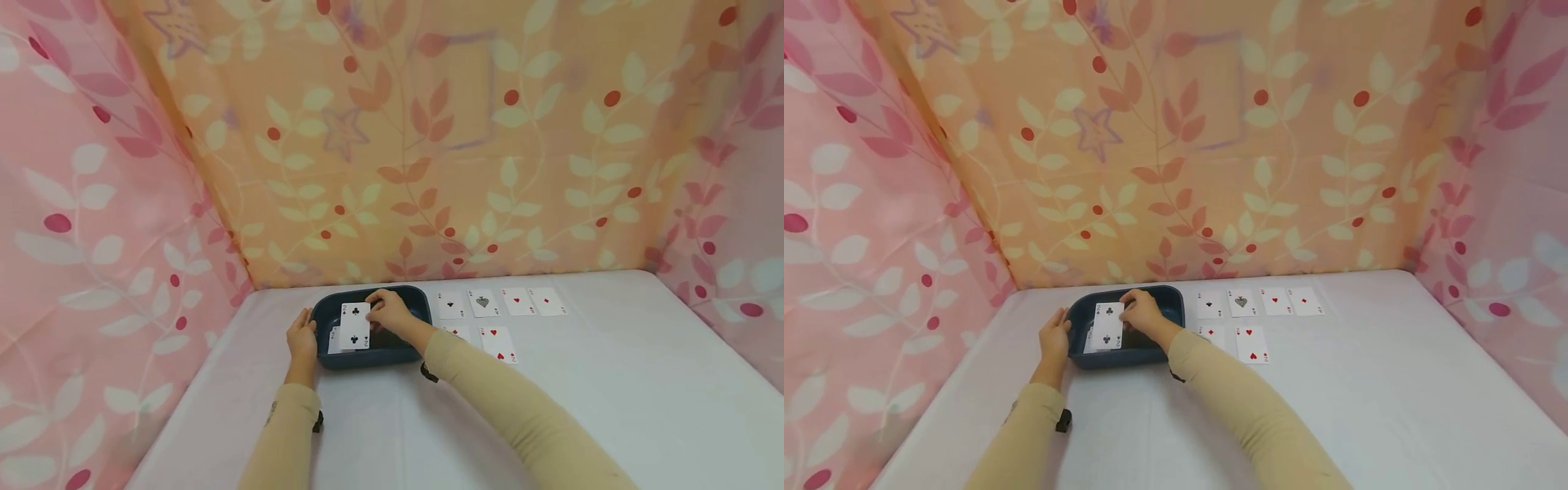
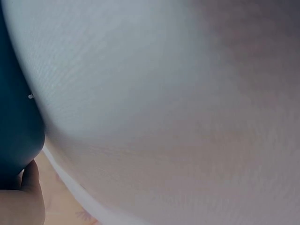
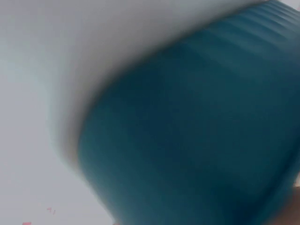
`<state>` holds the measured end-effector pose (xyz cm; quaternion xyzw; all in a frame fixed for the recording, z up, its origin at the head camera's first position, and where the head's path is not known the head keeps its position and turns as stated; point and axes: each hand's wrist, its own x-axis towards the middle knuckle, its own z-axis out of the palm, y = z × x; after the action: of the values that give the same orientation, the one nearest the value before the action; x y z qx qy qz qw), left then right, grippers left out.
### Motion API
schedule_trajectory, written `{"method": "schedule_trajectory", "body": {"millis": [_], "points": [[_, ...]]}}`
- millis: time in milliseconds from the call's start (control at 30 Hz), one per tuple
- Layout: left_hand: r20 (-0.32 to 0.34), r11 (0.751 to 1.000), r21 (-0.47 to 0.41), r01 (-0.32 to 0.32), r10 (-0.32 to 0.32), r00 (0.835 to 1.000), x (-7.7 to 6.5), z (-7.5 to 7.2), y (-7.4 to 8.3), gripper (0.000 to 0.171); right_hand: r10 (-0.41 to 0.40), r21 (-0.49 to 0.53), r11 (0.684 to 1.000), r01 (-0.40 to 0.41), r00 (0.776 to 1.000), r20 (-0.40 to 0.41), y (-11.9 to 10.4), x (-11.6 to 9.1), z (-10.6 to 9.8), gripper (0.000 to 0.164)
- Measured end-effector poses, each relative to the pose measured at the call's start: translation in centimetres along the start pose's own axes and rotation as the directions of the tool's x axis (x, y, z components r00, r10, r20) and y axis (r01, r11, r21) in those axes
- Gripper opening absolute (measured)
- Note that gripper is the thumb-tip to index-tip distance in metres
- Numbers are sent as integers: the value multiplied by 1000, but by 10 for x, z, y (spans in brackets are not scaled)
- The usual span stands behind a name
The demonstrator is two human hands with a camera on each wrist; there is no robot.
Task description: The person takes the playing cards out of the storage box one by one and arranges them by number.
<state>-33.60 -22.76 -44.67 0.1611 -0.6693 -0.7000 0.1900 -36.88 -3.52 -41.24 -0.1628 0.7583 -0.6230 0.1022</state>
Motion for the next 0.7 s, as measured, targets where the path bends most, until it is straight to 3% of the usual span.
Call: {"method": "schedule_trajectory", "body": {"millis": [267, 700], "points": [[8, 999, -30, 33, -32, 999, -1, -3, 4, 51, 32, 33, 999, -30, 998, -52, -12, -10, -25, 35], [21, 997, -34, 65, -64, 998, -1, -1, 5, 50, 61, 57, 997, -56, 994, -87, -9, -25, -59, 35]]}}
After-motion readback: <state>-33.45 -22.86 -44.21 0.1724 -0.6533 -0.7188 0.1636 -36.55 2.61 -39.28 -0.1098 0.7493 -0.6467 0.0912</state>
